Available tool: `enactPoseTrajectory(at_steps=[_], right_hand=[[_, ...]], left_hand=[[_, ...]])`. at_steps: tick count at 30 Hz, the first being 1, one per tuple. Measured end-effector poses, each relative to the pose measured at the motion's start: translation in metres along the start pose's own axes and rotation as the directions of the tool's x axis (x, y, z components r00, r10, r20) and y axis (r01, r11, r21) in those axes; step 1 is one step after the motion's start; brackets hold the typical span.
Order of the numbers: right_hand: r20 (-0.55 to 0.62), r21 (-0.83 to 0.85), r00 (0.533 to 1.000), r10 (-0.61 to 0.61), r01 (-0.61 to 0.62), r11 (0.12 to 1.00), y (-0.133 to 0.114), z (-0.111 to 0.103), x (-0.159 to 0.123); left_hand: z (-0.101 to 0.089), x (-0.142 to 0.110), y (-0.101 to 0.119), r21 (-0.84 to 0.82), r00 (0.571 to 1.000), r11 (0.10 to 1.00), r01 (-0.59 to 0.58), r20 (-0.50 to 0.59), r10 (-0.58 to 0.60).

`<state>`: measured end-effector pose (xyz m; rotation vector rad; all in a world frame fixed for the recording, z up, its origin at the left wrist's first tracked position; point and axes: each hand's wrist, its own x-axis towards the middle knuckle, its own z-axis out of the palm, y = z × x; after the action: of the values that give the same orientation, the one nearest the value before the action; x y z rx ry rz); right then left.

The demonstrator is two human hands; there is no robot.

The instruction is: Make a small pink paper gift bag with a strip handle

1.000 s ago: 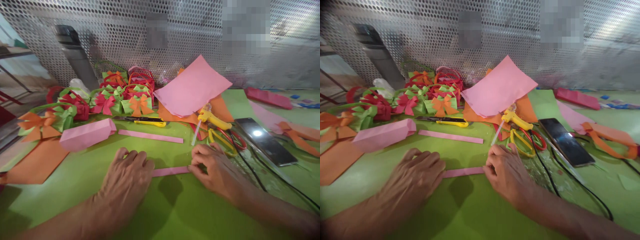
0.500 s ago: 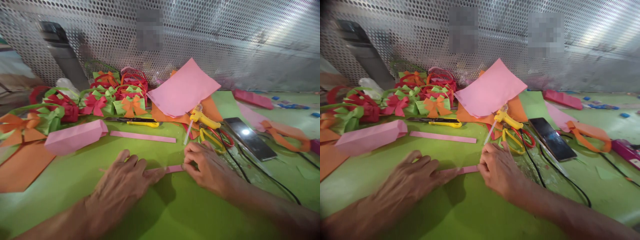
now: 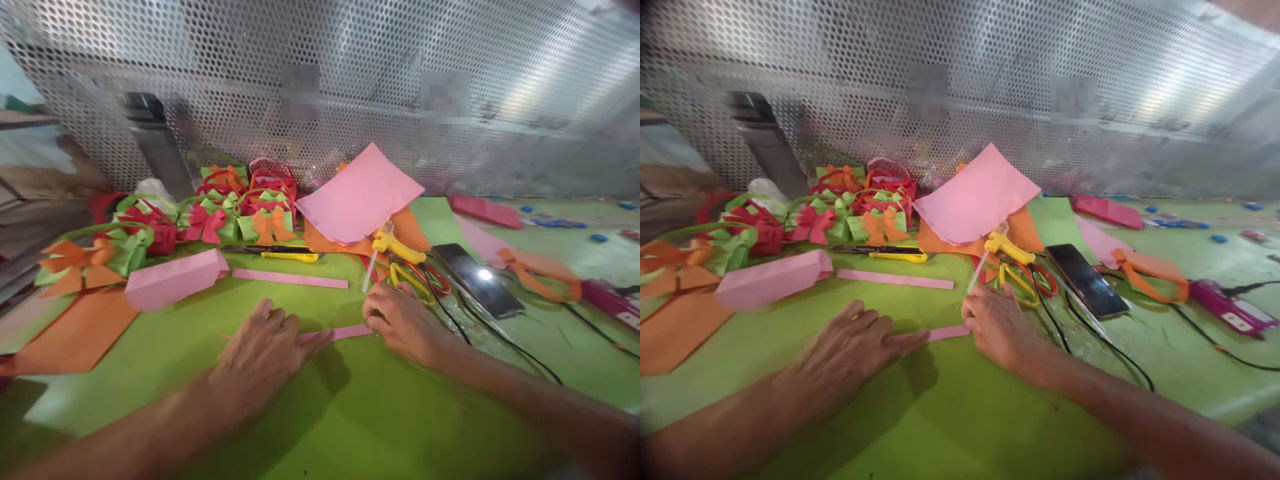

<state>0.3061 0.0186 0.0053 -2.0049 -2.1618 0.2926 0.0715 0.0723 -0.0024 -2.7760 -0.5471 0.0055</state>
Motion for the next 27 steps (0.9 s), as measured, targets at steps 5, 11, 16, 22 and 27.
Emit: enactPoseTrajectory(at_steps=[5,11,16,22,27], right_hand=[[0.004,0.021,1.0,0.02,-0.02,1.0,-0.015,-0.017,0.008],[0.344,0.329,0.938,-0.025,-0.096,0.94,-0.047,-0.015,0.028],[0.379,0.271,0.925,0.036,-0.148,0.951,-0.049,-0.002,0.034],[0.38,0.103,0.914,0.145,-0.198,0.975,-0.06,-0.004,0.042],[0.372,-0.016,0.905,0.207,-0.217,0.976,-0.073,-0.012,0.048]], left_hand=[[0.0,0.004,0.0,0.006,1.0,1.0,-0.003,0.02,0.003],[0.001,0.004,0.0,0.051,0.999,0.999,0.016,-0.04,-0.014],[0.001,-0.009,-0.003,-0.007,0.977,0.999,0.036,-0.211,-0.037],[0.002,-0.014,-0.005,-0.089,0.972,0.994,0.055,-0.224,-0.074],[0.003,-0.014,-0.003,-0.138,0.98,0.988,0.075,-0.171,-0.098]])
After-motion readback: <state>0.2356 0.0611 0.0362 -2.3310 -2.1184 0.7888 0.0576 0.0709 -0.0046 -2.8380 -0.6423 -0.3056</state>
